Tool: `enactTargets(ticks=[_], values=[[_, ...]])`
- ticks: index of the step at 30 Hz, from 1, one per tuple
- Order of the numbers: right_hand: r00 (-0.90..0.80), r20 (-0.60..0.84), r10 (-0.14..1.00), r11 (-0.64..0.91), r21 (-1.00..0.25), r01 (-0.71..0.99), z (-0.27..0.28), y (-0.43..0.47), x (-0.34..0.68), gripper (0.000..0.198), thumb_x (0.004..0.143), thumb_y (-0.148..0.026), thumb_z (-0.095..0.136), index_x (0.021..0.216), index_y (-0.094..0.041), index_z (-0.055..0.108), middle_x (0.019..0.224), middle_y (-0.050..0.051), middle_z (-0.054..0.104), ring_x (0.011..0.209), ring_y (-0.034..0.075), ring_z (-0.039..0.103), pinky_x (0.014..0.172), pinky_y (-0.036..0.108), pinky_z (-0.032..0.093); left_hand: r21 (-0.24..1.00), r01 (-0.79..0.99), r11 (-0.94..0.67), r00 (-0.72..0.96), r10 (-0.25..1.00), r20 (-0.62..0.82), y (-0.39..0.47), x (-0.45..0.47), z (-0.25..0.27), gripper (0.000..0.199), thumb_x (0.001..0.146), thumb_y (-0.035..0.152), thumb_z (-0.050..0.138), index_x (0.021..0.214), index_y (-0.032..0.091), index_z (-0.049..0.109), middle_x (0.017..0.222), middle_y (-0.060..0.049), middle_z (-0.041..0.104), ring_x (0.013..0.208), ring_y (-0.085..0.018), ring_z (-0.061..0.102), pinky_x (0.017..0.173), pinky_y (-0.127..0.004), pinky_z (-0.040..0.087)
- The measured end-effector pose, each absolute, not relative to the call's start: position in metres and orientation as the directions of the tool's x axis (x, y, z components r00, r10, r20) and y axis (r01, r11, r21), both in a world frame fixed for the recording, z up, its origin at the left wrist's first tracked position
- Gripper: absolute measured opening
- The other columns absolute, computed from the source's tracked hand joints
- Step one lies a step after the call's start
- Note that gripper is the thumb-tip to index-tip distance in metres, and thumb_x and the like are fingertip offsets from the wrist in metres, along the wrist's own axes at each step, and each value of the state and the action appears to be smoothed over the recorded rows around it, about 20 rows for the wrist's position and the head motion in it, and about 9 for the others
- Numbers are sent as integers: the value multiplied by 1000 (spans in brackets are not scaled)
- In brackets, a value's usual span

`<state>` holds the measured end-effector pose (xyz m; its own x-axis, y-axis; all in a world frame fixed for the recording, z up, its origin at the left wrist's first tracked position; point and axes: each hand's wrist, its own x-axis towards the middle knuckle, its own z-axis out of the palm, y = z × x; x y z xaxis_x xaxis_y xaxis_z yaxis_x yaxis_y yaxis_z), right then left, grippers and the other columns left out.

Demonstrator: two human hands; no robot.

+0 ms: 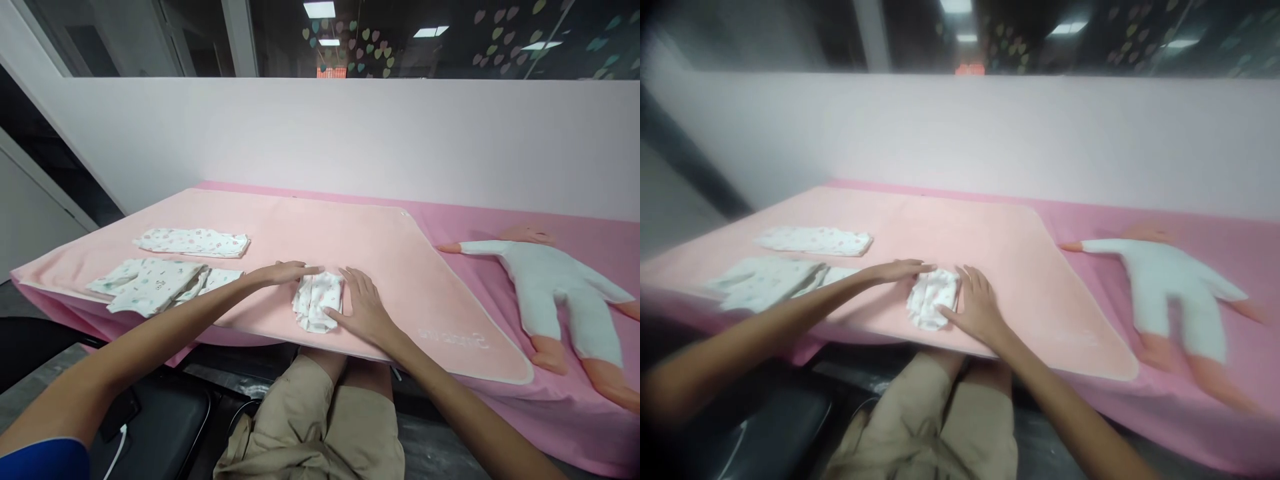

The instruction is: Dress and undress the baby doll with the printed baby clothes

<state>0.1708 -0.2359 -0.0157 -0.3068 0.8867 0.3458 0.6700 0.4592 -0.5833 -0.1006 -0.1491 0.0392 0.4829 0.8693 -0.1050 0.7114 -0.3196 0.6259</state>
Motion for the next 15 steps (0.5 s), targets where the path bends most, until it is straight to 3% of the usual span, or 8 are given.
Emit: enactTargets(ticks=[1,3,5,7,10,12,15], values=[[-277,307,910,410,-587,698,-21,-235,170,105,82,-69,82,167,-24,41,173,20,39,163,44,27,132,67,21,657,699,-282,491,857,-154,-155,-96,43,47,87,65,72,103,22,80,105,-9,84,97,-31,77,91,-42,57],[-280,215,936,351,-644,679,-27,-234,168,116,78,-71,84,170,-22,34,176,21,32,166,44,21,134,67,17,765,601,-232,533,830,-167,-169,-89,49,45,79,56,84,105,19,79,107,-11,83,98,-32,77,86,-41,59],[-304,178,936,322,-781,535,-28,-234,166,118,78,-67,87,171,-25,29,176,21,34,165,40,28,133,65,24,881,432,-192,563,821,-97,-181,-87,54,44,80,48,87,112,19,77,115,-12,82,105,-31,77,88,-42,62],[-325,163,932,252,-934,254,-22,-236,160,116,78,-60,90,170,-30,26,171,18,44,157,36,46,127,62,41,953,268,-138,547,836,-33,-192,-92,60,45,83,43,86,120,21,74,125,-13,80,113,-30,76,94,-44,63],[-355,79,932,44,-993,-106,-4,-237,141,90,82,-54,90,157,-28,48,151,15,66,133,32,69,110,53,59,991,121,-57,477,879,-8,-207,-107,71,49,88,42,83,129,21,69,134,-16,76,120,-31,75,98,-48,63],[-359,34,933,-29,-985,-171,13,-232,123,66,84,-55,87,138,-24,65,137,13,75,121,31,75,104,47,62,995,96,-28,437,900,-17,-216,-120,78,54,90,43,83,136,22,65,139,-18,73,123,-33,74,97,-48,64],[-309,36,950,-9,-990,-143,40,-213,91,52,86,-55,86,123,-21,73,127,12,79,113,29,77,99,41,63,995,100,-24,397,918,-18,-223,-142,84,72,85,38,88,147,25,54,141,-18,71,123,-33,74,95,-48,66]])
